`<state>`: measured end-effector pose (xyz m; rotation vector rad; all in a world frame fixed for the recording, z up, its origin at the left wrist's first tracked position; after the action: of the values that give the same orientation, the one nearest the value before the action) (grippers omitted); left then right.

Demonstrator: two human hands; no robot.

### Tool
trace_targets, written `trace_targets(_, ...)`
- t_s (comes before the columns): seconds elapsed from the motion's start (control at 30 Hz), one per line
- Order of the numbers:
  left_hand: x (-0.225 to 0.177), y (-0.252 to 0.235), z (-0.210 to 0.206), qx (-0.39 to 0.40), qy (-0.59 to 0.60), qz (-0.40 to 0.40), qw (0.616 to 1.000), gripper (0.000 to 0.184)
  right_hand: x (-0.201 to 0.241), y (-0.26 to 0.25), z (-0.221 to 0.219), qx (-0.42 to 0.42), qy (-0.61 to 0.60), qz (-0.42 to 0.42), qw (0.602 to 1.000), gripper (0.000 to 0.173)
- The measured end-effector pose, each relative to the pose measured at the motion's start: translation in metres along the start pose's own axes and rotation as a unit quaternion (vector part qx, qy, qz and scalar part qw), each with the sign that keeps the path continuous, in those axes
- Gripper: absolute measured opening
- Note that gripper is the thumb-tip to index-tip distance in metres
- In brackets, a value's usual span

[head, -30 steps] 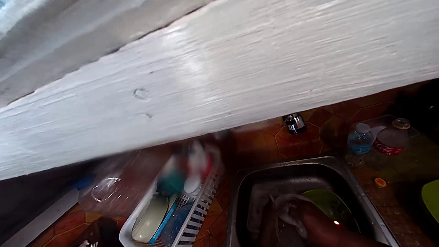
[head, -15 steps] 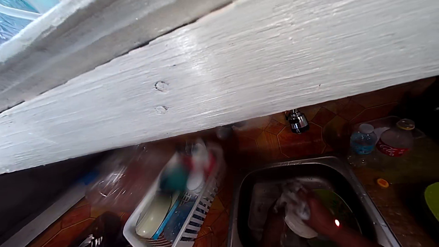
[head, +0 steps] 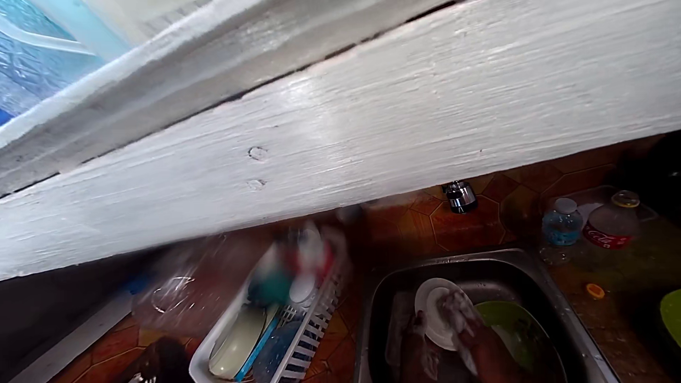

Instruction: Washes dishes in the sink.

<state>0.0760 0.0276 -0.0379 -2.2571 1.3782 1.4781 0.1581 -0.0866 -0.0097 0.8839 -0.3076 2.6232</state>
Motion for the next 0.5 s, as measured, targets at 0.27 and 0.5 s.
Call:
trace_targets(0.27,-0.001,0.011,-0.012,0.008,-0.163,0.026,0.986,0.033,0.036,0.005,-0.016,0.042,0.109,0.186,0.976,0.02)
trace_targets(0.5,-0.014,0.013,-0.02,0.033,-0.267,0.042,0.962,0.033,0.03,-0.031,0.023,-0.045,0.007,0.065,0.997,0.031)
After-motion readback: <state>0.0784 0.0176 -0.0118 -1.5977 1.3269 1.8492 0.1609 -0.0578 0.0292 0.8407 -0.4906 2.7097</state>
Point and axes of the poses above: each hand's wrist, its own y-axis away from the middle knuckle, its own z-axis out of the back of the hand, x = y × z, the point moved 10 cm from there along -y, towards the middle knuckle, and after that the axes turned 15 degrees about x, right-handed, at the moved point
